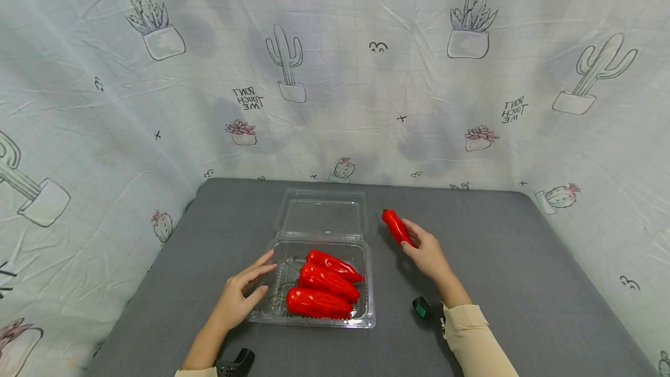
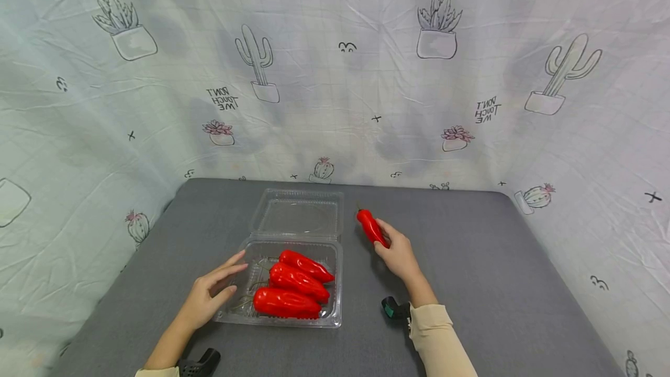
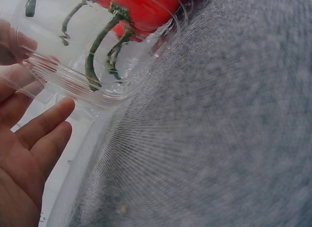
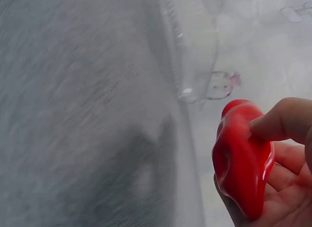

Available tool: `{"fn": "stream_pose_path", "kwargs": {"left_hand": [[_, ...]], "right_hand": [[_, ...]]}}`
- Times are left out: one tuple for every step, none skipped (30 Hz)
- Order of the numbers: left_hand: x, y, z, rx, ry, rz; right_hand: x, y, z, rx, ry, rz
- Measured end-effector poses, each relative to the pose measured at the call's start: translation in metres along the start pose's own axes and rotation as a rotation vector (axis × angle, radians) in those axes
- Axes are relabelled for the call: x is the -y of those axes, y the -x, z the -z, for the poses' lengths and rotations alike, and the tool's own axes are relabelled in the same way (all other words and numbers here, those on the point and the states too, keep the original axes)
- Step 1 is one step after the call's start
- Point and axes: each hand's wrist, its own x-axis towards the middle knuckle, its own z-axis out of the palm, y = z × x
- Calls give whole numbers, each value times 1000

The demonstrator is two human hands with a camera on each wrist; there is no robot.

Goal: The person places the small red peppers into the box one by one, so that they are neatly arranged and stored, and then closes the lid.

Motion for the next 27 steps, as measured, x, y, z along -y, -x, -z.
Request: {"fn": "stream_pose_path", "kwargs": {"left_hand": [[0, 0, 0, -1, 2, 2], [0, 0, 0, -4, -1, 4], [-1, -1, 0, -7, -4, 3], [-7, -3, 1, -9, -3, 3], [-13, -5, 2, -11, -3, 3], [-19, -6, 2, -12, -5, 3], [-25, -8, 3, -13, -4, 3], [-29, -9, 3, -14, -3, 2], [-34, -11, 4, -14, 2, 0], [-36, -11, 4, -15, 6, -2], [-33, -10, 4, -16, 6, -3], [-29, -9, 3, -17, 6, -6], [-25, -8, 2, -18, 4, -9], [-21, -7, 1, -18, 1, -10], [-16, -6, 1, -16, 0, -15], [-12, -4, 0, -14, -1, -12], [-10, -4, 0, -10, -2, -11], [-8, -3, 0, -5, -2, -9], [-7, -3, 0, 0, 4, -2], [-6, -2, 1, 6, 10, 2], [-5, -2, 1, 12, 14, 6], [-5, -2, 2, 15, 17, 13], [-6, -2, 2, 16, 17, 13], [-6, -2, 2, 19, 19, 16], [-6, -2, 2, 20, 21, 17], [-6, -2, 2, 19, 16, 13], [-6, -2, 2, 16, 10, 10]], "right_hand": [[2, 0, 0, 0, -15, 6], [4, -1, 1, 0, -21, 12], [6, -1, 2, 1, -28, 21], [9, -1, 3, 3, -36, 28], [12, 0, 3, 7, -49, 29], [14, 0, 3, 9, -57, 34], [17, 0, 3, 11, -62, 39], [20, 1, 4, 13, -67, 50], [24, 2, 3, 15, -77, 59], [27, 3, 3, 18, -85, 65], [30, 3, 3, 21, -94, 71], [33, 4, 2, 23, -98, 82], [36, 5, 2, 25, -103, 90], [39, 5, 1, 27, -107, 99], [41, 5, 0, 26, -102, 107], [43, 5, -1, 28, -102, 114], [45, 5, -2, 29, -106, 121], [48, 5, -3, 31, -107, 130], [50, 5, -5, 39, -109, 141], [52, 5, -7, 49, -113, 153], [54, 5, -9, 58, -117, 161], [56, 5, -12, 71, -126, 171], [58, 5, -14, 85, -130, 187], [59, 5, -17, 100, -130, 196], [60, 5, -19, 114, -132, 209], [62, 5, -21, 125, -136, 214], [63, 5, -24, 139, -138, 217]]}}
